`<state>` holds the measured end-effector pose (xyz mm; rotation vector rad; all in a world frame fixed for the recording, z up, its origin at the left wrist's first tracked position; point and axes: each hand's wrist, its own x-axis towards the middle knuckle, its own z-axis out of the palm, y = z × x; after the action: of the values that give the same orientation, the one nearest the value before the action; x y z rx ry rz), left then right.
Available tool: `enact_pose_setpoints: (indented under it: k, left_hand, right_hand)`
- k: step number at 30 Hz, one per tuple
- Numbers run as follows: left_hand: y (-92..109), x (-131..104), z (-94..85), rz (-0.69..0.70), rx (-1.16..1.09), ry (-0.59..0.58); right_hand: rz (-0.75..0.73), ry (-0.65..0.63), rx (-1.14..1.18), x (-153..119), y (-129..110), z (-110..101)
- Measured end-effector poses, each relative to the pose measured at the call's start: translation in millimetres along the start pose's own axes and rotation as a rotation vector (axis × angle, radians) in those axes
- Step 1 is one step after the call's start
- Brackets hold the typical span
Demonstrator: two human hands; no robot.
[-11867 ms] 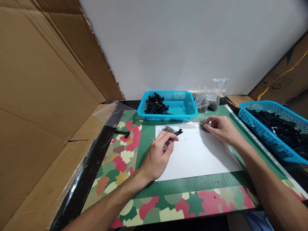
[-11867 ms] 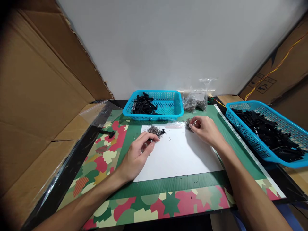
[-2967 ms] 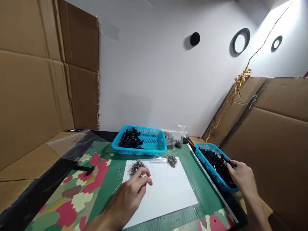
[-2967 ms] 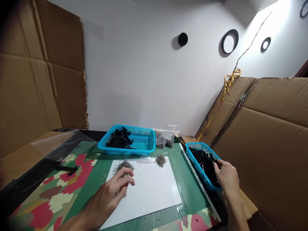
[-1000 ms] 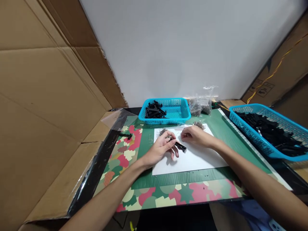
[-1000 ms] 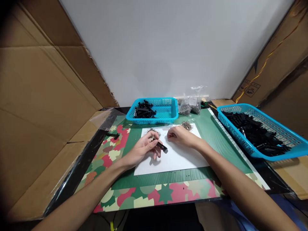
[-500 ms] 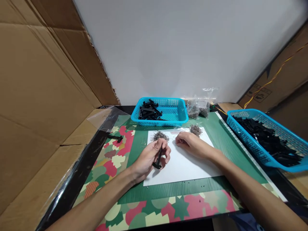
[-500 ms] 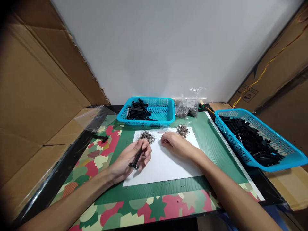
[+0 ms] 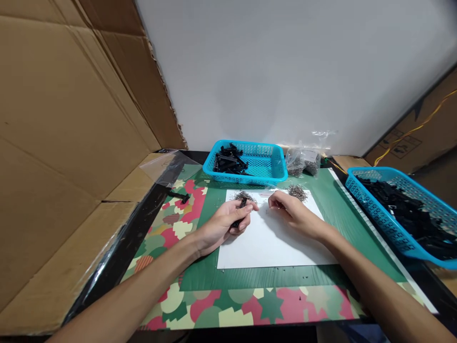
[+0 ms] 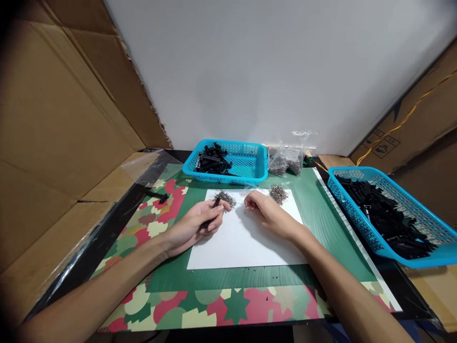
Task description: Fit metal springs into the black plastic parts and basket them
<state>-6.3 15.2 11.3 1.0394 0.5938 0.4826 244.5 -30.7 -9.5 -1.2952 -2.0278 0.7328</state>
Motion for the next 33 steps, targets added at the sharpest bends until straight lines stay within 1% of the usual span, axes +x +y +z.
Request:
enact_pose_setpoints:
  k: [4,7,10,12,17,21,27,30,33]
  left_hand:
    - [-5.4,0.7,-3.1,-0.033,0.015,0.002]
    - [-7.5,-1.3,-2.2,-0.08,0.04,-0.012]
    - [-8.1,-4.9,3.0,-0.106,0.045,-0.045]
    - [-8.6,-7.0,7.4,-0.107,0.024,-0.057]
    - [-11.5,-8.8,12.4,-0.124,-0.023,-0.059]
    - [-13.9,-8.6,9.7,-0.153,-0.028,-0.077]
    - [-14.0,-8.8,8.7,-0.158,-0.015,-0.085]
    - [-12.4,-8.2,9.9,-0.117,-0.021,-0.056]
    - [-10.7,-7.1,10.2,-0.091,-0.002,-0.006]
  right_hand:
    - [0.02,0.037,0.091,0.0,-4.0,-4.2]
    - [0.04,0.045,0.245,-0.8,-10.6,-3.2]
    - [0.028,0.067,0.434,-1.9,-21.7,3.2]
    - [0.018,0.077,0.515,-2.6,-29.9,9.5]
    - [0.039,0.009,0.624,-4.3,-42.2,22.9]
    - [0.043,-0.023,0.617,-5.4,-42.7,24.6]
    - [0.077,-0.005,0.57,-6.0,-42.4,22.8]
    - [0.071,0.074,0.515,-7.1,-42.2,23.1]
    - [-0.003,0.214,0.3,-9.9,-40.1,25.1]
